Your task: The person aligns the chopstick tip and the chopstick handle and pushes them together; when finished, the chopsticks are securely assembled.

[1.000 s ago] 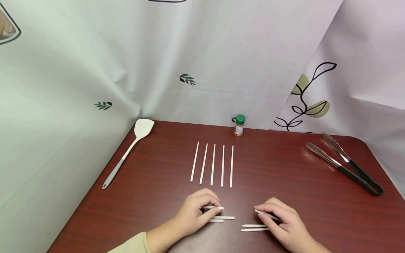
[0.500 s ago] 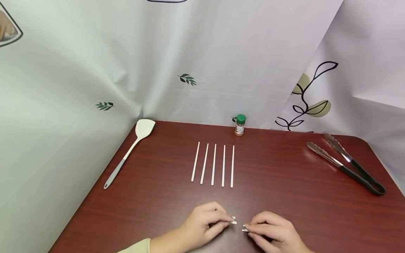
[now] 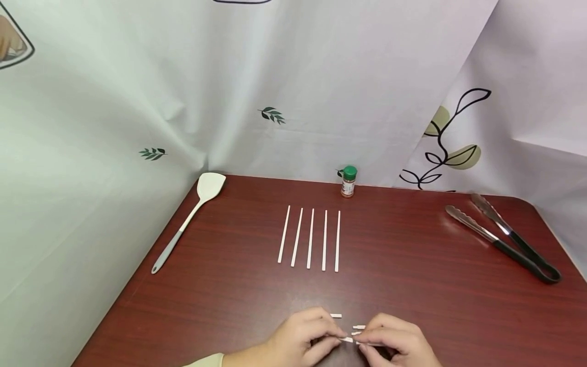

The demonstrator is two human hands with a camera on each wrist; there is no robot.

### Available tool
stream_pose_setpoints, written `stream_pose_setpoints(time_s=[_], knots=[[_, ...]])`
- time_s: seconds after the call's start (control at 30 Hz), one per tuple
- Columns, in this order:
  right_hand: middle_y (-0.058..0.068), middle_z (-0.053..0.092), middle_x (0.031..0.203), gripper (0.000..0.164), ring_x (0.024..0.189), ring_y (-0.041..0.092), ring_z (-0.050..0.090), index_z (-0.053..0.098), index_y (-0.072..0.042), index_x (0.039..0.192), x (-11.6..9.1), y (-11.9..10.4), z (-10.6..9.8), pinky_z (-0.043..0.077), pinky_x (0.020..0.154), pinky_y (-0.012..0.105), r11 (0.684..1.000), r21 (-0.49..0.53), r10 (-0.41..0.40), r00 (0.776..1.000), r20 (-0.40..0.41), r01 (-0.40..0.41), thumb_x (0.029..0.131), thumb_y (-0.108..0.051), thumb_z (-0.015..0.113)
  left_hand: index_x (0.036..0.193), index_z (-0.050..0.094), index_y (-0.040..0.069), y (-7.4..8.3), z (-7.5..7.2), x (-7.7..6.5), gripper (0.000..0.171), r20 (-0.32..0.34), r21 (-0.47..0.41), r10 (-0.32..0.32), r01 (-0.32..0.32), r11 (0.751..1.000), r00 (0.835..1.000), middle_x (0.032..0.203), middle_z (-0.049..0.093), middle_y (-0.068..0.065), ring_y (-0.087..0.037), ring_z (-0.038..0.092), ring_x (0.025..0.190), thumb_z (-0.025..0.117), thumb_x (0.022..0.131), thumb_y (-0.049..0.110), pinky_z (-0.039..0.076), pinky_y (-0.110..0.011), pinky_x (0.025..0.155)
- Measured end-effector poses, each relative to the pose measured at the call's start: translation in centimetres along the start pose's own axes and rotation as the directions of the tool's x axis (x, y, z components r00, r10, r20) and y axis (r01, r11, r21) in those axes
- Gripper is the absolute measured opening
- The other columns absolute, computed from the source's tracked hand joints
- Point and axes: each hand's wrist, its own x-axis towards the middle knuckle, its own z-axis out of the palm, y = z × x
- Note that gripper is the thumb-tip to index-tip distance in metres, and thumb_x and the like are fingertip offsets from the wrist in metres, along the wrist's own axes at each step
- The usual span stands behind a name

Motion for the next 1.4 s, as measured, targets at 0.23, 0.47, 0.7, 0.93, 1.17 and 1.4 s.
stream_pose_setpoints(time_s=[0.23, 0.47, 0.7, 0.93, 1.17, 1.4], knots=[[0.008, 0.069, 0.091, 0.013, 0.071, 0.003, 0.058, 0.078, 0.002, 0.109, 0.0, 0.3, -0.1, 0.041, 0.057, 0.006, 1.000, -0.016, -0.025, 0.999, 0.030, 0.025, 0.097, 0.002, 0.075, 0.109, 0.079, 0.013, 0.1, 0.0, -0.1, 0.017, -0.003, 0.029, -0.006, 0.006, 1.000, 1.000, 0.103, 0.071, 0.005, 0.000, 0.067, 0.097, 0.080, 0.094, 0.007, 0.049, -0.009, 0.090], [0.009, 0.069, 0.092, 0.012, 0.075, 0.006, 0.061, 0.077, 0.003, 0.109, -0.4, 0.7, -0.2, 0.045, 0.060, 0.008, 0.998, -0.023, -0.049, 0.997, 0.055, 0.050, 0.098, 0.001, 0.073, 0.109, 0.080, 0.013, 0.4, 0.0, -0.1, 0.017, -0.006, 0.040, -0.024, 0.024, 0.999, 1.000, 0.103, 0.070, 0.005, 0.001, 0.066, 0.095, 0.079, 0.094, 0.006, 0.049, -0.008, 0.088], [0.007, 0.068, 0.094, 0.013, 0.079, 0.008, 0.064, 0.077, 0.004, 0.110, -0.4, 0.7, -0.3, 0.049, 0.065, 0.011, 0.996, -0.048, -0.073, 0.993, 0.095, 0.078, 0.100, 0.000, 0.071, 0.108, 0.080, 0.015, 0.9, 0.1, -0.3, 0.016, -0.001, 0.057, -0.059, 0.059, 0.997, 0.998, 0.101, 0.070, 0.007, 0.004, 0.064, 0.090, 0.081, 0.093, 0.007, 0.048, -0.006, 0.084], [0.009, 0.071, 0.094, 0.011, 0.078, 0.011, 0.066, 0.077, 0.004, 0.107, 0.3, 0.7, -0.4, 0.050, 0.064, 0.014, 0.991, -0.079, -0.096, 0.991, 0.089, 0.104, 0.101, -0.003, 0.070, 0.108, 0.079, 0.014, 1.0, 0.0, -0.2, 0.015, 0.007, 0.070, -0.076, 0.075, 0.995, 0.997, 0.102, 0.070, 0.006, 0.003, 0.066, 0.094, 0.081, 0.094, 0.008, 0.049, -0.007, 0.087], [0.007, 0.074, 0.089, 0.005, 0.074, 0.006, 0.066, 0.077, -0.002, 0.101, 0.1, 0.5, -0.3, 0.050, 0.061, 0.010, 0.992, -0.121, -0.031, 0.999, 0.038, 0.035, 0.099, -0.007, 0.075, 0.109, 0.078, 0.014, 1.0, 0.2, -0.1, 0.012, 0.024, 0.099, -0.073, 0.070, 0.993, 0.997, 0.101, 0.067, 0.007, 0.004, 0.063, 0.088, 0.077, 0.098, 0.010, 0.046, -0.004, 0.083], [0.009, 0.073, 0.094, 0.007, 0.080, 0.011, 0.069, 0.075, 0.001, 0.100, -0.6, 1.4, -0.6, 0.053, 0.066, 0.013, 0.997, -0.008, -0.077, 0.993, 0.095, 0.078, 0.097, 0.003, 0.070, 0.110, 0.078, 0.011, 0.8, 0.5, -0.1, 0.011, 0.030, 0.113, -0.012, 0.008, 0.994, 0.999, 0.099, 0.066, 0.004, 0.002, 0.063, 0.085, 0.071, 0.102, 0.010, 0.045, -0.003, 0.082]])
